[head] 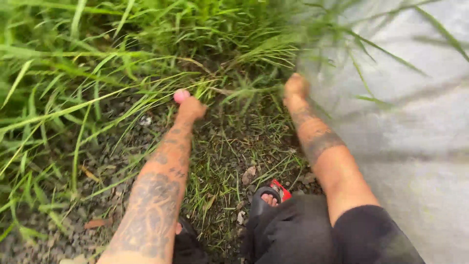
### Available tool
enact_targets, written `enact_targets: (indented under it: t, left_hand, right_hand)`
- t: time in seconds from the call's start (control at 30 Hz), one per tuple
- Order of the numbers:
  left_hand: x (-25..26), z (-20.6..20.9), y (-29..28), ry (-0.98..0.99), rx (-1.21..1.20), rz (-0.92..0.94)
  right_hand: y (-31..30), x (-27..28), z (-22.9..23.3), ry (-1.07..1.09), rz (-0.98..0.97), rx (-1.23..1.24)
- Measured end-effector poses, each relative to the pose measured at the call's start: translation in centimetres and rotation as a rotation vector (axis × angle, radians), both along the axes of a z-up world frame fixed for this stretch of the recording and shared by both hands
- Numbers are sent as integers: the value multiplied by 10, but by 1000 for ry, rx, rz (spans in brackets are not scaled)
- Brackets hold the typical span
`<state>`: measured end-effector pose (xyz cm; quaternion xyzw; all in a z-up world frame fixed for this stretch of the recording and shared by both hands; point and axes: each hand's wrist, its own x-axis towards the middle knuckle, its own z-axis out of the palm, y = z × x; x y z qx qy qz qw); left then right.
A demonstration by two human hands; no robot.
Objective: Cutting tall grass manually using a sickle
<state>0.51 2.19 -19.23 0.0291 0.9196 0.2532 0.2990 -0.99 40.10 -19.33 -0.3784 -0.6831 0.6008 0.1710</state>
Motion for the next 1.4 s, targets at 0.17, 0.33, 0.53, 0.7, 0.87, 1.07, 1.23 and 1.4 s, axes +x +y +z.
enact_targets:
  t: [0.17,0.33,0.53,0.7,0.87,1.07,1.23,1.4]
  left_hand:
    - [-8,-19,2,15,82,98]
    - [9,24,5,-35,135,222]
    - [5,17,-1,67,17,299]
    - [1,57,2,604,-485,-17]
    - [-10,-16,27,424,-441,49]
    - [-12,-65,38,305,-253,349]
    - [-5,-97,33,83,-37,452]
    - [-6,-100,18,-28,173,470]
  right_hand:
    - [73,-12,-119,-223,159,-130]
    - [-54,50,-55,-346,162,181]
    - [-130,73,-40,-466,474,299]
    - [-149,59,-41,-551,756,370]
    - [-175,46,0,-603,958,495]
    - [-180,34,-3,-731,1103,545]
    - [-193,20,8,-728,1233,601]
    - [-203,5,0,-656,1218,833]
